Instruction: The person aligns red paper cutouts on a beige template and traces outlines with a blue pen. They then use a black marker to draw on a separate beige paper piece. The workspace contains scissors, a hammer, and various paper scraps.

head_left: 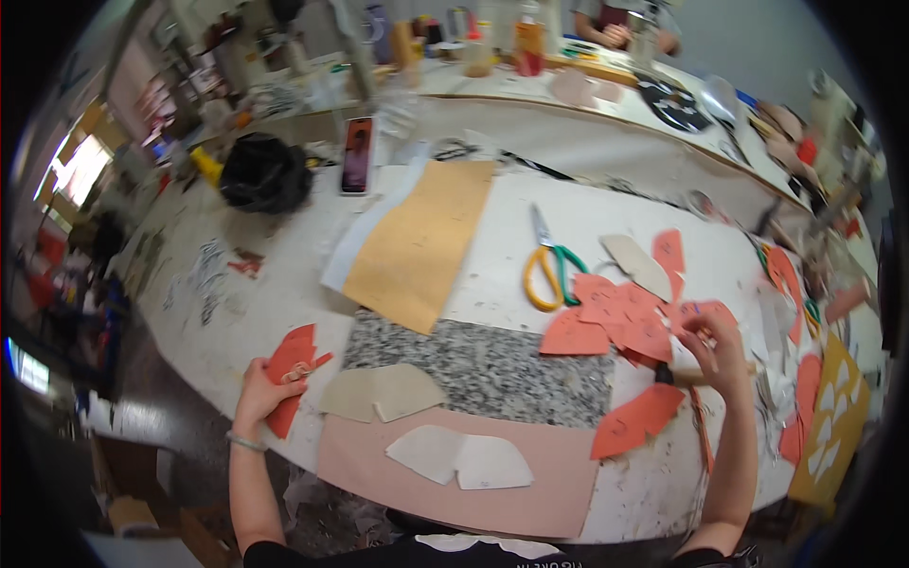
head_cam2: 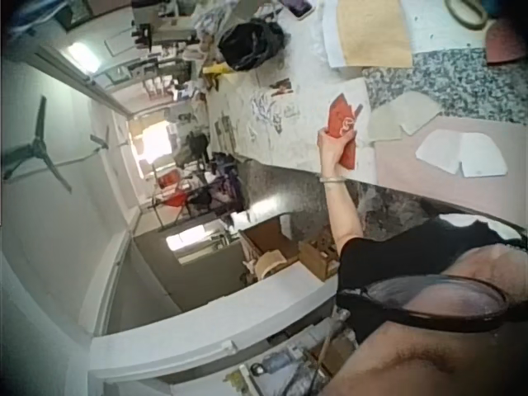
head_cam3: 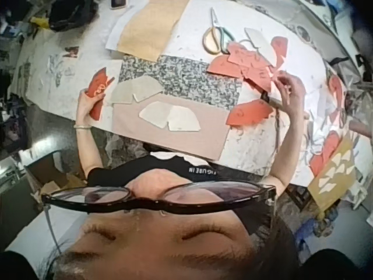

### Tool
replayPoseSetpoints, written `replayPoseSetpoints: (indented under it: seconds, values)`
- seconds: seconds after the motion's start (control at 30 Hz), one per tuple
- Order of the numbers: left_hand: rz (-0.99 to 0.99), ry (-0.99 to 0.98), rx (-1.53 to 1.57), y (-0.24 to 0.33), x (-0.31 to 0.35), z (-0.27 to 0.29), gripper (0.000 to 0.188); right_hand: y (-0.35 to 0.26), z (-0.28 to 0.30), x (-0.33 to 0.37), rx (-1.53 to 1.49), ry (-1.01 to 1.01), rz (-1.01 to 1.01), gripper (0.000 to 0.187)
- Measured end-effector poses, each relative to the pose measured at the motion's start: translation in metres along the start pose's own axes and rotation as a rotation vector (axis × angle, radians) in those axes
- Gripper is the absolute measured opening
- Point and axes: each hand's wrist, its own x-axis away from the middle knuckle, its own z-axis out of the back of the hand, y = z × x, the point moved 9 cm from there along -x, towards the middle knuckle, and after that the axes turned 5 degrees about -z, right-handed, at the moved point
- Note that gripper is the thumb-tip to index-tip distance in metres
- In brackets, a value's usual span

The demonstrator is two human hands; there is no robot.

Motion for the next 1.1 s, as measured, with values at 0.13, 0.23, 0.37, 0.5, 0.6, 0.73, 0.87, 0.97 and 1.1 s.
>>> replayPoseSetpoints:
  seconds: [0.13, 0.23, 0.37, 0.5, 0.6, 0.73, 0.87, 0.97, 1.1]
  values:
    - [-0.158, 0.060, 0.110, 0.000, 0.004, -0.009, 0.068, 0.010, -0.005, -0.012, 0.001, -0.017, 0.067, 0.021]
    - [-0.186, 0.042, 0.090, 0.007, 0.006, -0.006, 0.065, 0.017, -0.002, -0.013, 0.011, 0.007, 0.018, 0.031]
    - [-0.206, 0.088, 0.084, -0.012, -0.021, 0.011, 0.066, 0.011, -0.026, -0.006, 0.043, -0.103, 0.048, 0.035]
    - [-0.219, 0.113, 0.016, -0.041, -0.046, 0.025, 0.070, -0.002, -0.051, 0.000, 0.110, -0.172, 0.181, 0.053]
    - [-0.239, 0.065, -0.076, -0.057, -0.053, 0.022, 0.071, -0.005, -0.062, -0.001, 0.101, -0.187, 0.225, 0.053]
    - [-0.244, 0.128, -0.038, -0.081, -0.058, 0.022, 0.075, -0.007, -0.075, -0.006, 0.139, -0.230, 0.256, 0.051]
    - [-0.248, 0.187, 0.013, -0.103, -0.060, 0.024, 0.080, -0.005, -0.082, -0.011, 0.179, -0.268, 0.224, 0.047]
    - [-0.253, 0.216, 0.041, -0.115, -0.062, 0.024, 0.083, -0.007, -0.081, -0.006, 0.205, -0.222, 0.249, 0.041]
    - [-0.262, 0.243, 0.079, -0.123, -0.067, 0.021, 0.089, -0.015, -0.070, 0.006, 0.273, -0.080, 0.350, 0.030]
